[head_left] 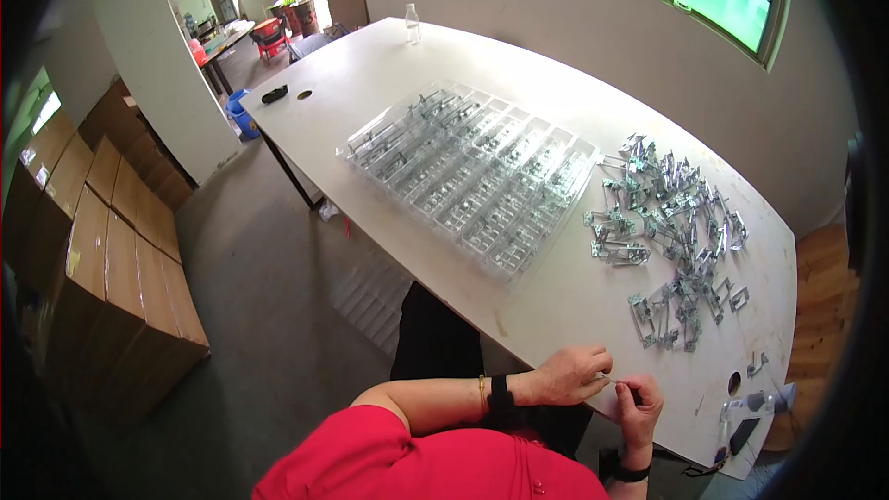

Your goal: Assembling small metal bracket components by inserting metal pins into pre-drilled holes.

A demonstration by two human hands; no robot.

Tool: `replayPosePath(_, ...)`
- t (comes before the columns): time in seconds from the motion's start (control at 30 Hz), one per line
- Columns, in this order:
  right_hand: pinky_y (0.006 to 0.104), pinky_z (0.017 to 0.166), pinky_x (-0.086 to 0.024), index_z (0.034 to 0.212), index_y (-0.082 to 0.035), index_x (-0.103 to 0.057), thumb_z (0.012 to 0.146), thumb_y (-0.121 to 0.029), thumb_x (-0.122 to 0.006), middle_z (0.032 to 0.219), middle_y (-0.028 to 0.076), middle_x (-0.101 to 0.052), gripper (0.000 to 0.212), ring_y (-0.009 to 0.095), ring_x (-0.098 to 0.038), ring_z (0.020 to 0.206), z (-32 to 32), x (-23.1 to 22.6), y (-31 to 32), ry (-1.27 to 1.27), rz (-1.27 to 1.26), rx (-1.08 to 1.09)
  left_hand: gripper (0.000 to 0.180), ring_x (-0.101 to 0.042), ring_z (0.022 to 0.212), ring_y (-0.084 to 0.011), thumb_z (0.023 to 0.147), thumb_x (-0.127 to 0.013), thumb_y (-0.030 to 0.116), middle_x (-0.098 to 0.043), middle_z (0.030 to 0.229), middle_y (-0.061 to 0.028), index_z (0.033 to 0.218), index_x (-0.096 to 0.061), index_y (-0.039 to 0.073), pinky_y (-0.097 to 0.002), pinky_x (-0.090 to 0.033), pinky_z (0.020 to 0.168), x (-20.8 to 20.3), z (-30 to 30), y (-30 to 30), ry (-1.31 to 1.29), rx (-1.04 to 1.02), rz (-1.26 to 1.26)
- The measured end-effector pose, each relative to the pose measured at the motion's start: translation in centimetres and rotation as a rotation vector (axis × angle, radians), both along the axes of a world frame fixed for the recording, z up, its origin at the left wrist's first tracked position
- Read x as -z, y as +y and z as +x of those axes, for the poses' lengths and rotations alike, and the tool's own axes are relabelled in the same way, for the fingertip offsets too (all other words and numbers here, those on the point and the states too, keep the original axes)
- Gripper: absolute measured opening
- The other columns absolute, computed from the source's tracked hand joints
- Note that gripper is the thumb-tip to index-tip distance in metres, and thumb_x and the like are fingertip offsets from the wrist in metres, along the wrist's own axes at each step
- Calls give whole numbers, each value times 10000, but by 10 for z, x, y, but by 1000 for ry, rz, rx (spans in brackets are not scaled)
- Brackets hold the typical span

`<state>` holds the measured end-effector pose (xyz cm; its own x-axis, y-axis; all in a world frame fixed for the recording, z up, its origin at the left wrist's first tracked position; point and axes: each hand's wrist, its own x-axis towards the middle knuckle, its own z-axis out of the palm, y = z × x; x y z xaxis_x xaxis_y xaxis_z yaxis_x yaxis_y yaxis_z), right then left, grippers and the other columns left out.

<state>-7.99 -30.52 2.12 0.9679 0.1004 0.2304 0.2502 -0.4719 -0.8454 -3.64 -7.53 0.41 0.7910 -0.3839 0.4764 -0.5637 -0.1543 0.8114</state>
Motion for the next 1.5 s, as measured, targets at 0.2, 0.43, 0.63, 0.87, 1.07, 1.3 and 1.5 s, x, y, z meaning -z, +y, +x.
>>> replayPosePath(0.2,295,715,-464,940,-34,-744,927,-36,-787,873,55,-659,45,167,-601,788,-1,-8,7,-45,-23,1,134,-626,851,-443,978,-683,121,-594,929,-185,998,-592,24,-512,-500,721,12,1,-2,0,49,4)
replayPosePath(0.43,291,710,-465,942,-37,-752,907,-20,-797,901,62,-658,59,166,-603,796,-1,-14,13,-42,-19,3,144,-629,824,-411,977,-697,122,-588,906,-163,991,-588,29,-487,-504,703,13,2,-2,-68,22,19)
replayPosePath(0.63,290,694,-465,955,-41,-765,887,-7,-815,898,59,-648,91,158,-598,793,-2,-12,12,-12,-21,13,162,-621,819,-413,977,-698,130,-579,898,-165,976,-575,25,-492,-497,702,8,0,-2,-62,28,24)
replayPosePath(0.87,303,702,-484,929,-43,-768,872,-2,-824,896,66,-649,90,178,-615,800,-2,-14,14,-28,-33,10,183,-619,837,-429,975,-700,143,-573,915,-177,980,-558,27,-499,-495,703,9,1,-2,-67,15,59)
replayPosePath(1.07,313,705,-490,914,-33,-765,853,-10,-840,887,73,-649,100,190,-623,800,-1,-16,16,-15,-47,16,180,-617,843,-436,977,-690,136,-569,915,-181,973,-546,28,-502,-495,702,7,0,-2,-79,0,77)
replayPosePath(1.3,329,692,-487,899,-39,-761,847,-4,-829,834,77,-647,92,210,-619,767,0,-18,16,-56,-126,-3,161,-617,849,-427,976,-686,115,-567,914,-174,974,-550,28,-491,-502,708,5,-2,-3,-58,5,73)
replayPosePath(1.5,333,693,-488,881,-37,-752,846,0,-826,832,76,-657,90,219,-629,774,2,-10,10,-61,-132,-9,135,-628,867,-422,967,-665,103,-576,928,-173,981,-552,31,-493,-512,728,1,-4,-1,-21,20,80)
